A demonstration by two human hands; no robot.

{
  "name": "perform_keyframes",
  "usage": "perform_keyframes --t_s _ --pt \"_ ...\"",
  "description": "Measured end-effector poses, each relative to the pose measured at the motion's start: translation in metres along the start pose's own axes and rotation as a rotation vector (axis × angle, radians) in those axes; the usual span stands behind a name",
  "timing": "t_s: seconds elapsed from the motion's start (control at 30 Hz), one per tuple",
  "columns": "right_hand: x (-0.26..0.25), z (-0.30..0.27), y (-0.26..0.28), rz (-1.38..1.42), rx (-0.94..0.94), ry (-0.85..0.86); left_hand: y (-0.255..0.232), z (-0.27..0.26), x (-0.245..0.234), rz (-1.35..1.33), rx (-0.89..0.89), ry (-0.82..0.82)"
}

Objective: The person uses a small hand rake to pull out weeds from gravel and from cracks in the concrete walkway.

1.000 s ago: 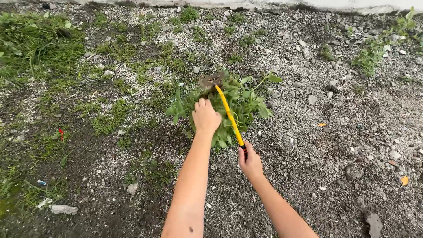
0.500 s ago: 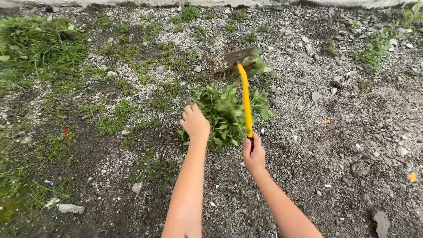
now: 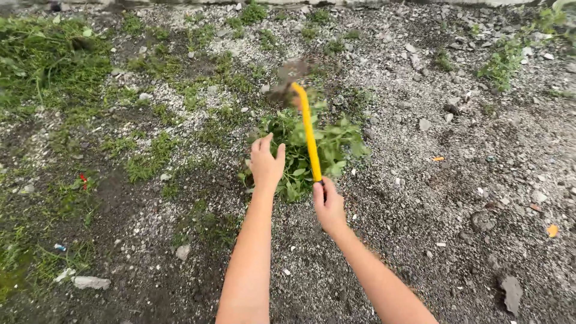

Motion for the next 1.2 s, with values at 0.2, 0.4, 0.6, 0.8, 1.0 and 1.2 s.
perform_keyframes --t_s 0.2,0.4,0.6,0.8,1.0,1.2 --pt "-0.003 -0.027 -0.002 0.040 -0.034 0.134 -0.016 0.001 0.013 -0.054 0.056 -0.097" --pt "-0.014 -0.032 -0.004 0.049 0.023 0.226 -0.014 0.001 0.029 -0.038 0.041 -0.221" --pt "-0.023 -0.027 -0.008 0.024 0.020 0.184 -0.010 -0.001 0.038 0.027 0.103 -0.308" --pt "-0.028 -0.025 0.002 0.041 0.001 0.160 -0.011 -0.002 0.035 0.094 0.070 -0.290" --pt "-0.041 -0.003 0.024 0.048 -0.010 0.090 0.023 -0.005 0.033 0.200 -0.420 -0.026" --pt "-0.041 0.003 0.024 0.023 0.054 0.178 0.030 -0.001 0.018 0.095 -0.456 -0.138"
Point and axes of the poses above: each hand's wrist, its own z-axis towards the middle knuckle, its own x-axis out of the palm, y = z × x, the point moved 3 cm from there along z, towards the middle knuckle, and after that the axes turned 13 degrees about -z, right-handed, at the moved point
